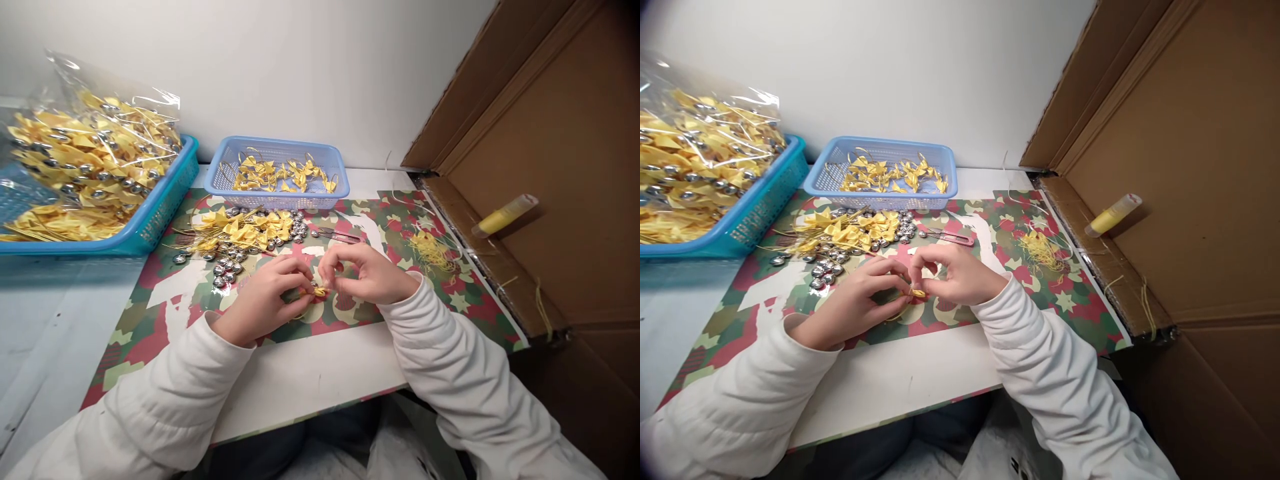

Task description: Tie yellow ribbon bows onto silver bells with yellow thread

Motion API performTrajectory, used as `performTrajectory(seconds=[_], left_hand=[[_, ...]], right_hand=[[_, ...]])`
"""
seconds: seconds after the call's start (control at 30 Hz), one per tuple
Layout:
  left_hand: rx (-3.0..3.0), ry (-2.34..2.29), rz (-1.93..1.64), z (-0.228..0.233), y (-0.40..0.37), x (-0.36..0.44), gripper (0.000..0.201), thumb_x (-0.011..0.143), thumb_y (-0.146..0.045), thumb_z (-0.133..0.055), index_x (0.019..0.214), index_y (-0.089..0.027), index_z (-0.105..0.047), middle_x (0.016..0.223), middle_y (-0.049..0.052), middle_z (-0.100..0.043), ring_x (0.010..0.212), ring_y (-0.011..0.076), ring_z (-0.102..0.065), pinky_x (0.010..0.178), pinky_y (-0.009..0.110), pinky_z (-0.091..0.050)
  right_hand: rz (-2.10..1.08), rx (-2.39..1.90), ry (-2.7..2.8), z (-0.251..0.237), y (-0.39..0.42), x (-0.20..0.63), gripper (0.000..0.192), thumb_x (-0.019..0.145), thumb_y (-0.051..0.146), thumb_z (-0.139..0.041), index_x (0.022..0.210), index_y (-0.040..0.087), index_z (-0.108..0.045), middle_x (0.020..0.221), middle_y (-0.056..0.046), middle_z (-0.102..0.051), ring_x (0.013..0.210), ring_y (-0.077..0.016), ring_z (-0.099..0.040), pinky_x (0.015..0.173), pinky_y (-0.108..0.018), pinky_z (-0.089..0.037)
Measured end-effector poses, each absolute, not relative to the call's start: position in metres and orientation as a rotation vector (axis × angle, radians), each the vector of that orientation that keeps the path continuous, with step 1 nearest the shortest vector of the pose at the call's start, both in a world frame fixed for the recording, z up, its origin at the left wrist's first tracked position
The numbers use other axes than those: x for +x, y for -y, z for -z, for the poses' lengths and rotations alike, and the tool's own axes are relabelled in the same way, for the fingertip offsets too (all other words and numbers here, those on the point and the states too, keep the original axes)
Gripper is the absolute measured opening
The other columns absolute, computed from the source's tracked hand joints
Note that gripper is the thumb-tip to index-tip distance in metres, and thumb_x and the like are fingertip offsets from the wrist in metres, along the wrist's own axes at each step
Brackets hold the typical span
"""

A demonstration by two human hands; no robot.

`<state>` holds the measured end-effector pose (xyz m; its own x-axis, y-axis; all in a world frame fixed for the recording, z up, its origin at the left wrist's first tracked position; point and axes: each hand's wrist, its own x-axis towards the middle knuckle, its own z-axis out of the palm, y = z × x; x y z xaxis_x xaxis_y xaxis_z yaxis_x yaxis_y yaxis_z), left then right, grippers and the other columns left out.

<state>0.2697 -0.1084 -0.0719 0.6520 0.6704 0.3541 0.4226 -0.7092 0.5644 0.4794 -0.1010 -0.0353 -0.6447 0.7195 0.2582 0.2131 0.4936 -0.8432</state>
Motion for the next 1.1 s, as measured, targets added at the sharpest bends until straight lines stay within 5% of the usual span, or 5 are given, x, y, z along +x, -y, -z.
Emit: performTrajectory(seconds=[0.6,0.83,1.1], left_hand=[[2.141,-0.925,-0.770,0.068,0.105,0.265,0.020,0.085,-0.028,-0.062,0.068,-0.018,-0.067,0.074,0.004,-0.065,0.073,0.0166,-0.060,0.070,0.030,-0.048],[1.813,-1.120,-0.913,0.068,0.110,0.270,0.020,0.082,-0.036,-0.066,0.072,-0.018,-0.070,0.073,0.004,-0.068,0.067,0.0166,-0.062,0.058,0.028,-0.051],[1.628,-1.126,-0.829,0.070,0.113,0.270,0.022,0.079,-0.038,-0.068,0.077,-0.017,-0.071,0.075,0.004,-0.073,0.068,0.0190,-0.067,0.058,0.028,-0.055]], right_hand=[[-0.805,-0.898,1.952,0.049,0.090,0.486,0.015,0.083,0.008,-0.048,0.076,0.019,-0.055,0.079,-0.002,-0.061,0.077,-0.0152,-0.055,0.074,-0.030,-0.045],[-0.285,-1.143,2.081,0.049,0.096,0.477,0.002,0.080,0.020,-0.062,0.080,0.020,-0.061,0.096,-0.007,-0.065,0.095,-0.0226,-0.051,0.088,-0.038,-0.034],[-0.123,-1.134,2.453,0.061,0.110,0.457,0.017,0.081,0.032,-0.054,0.072,0.018,-0.056,0.070,-0.003,-0.064,0.073,-0.0183,-0.045,0.080,-0.038,-0.024]])
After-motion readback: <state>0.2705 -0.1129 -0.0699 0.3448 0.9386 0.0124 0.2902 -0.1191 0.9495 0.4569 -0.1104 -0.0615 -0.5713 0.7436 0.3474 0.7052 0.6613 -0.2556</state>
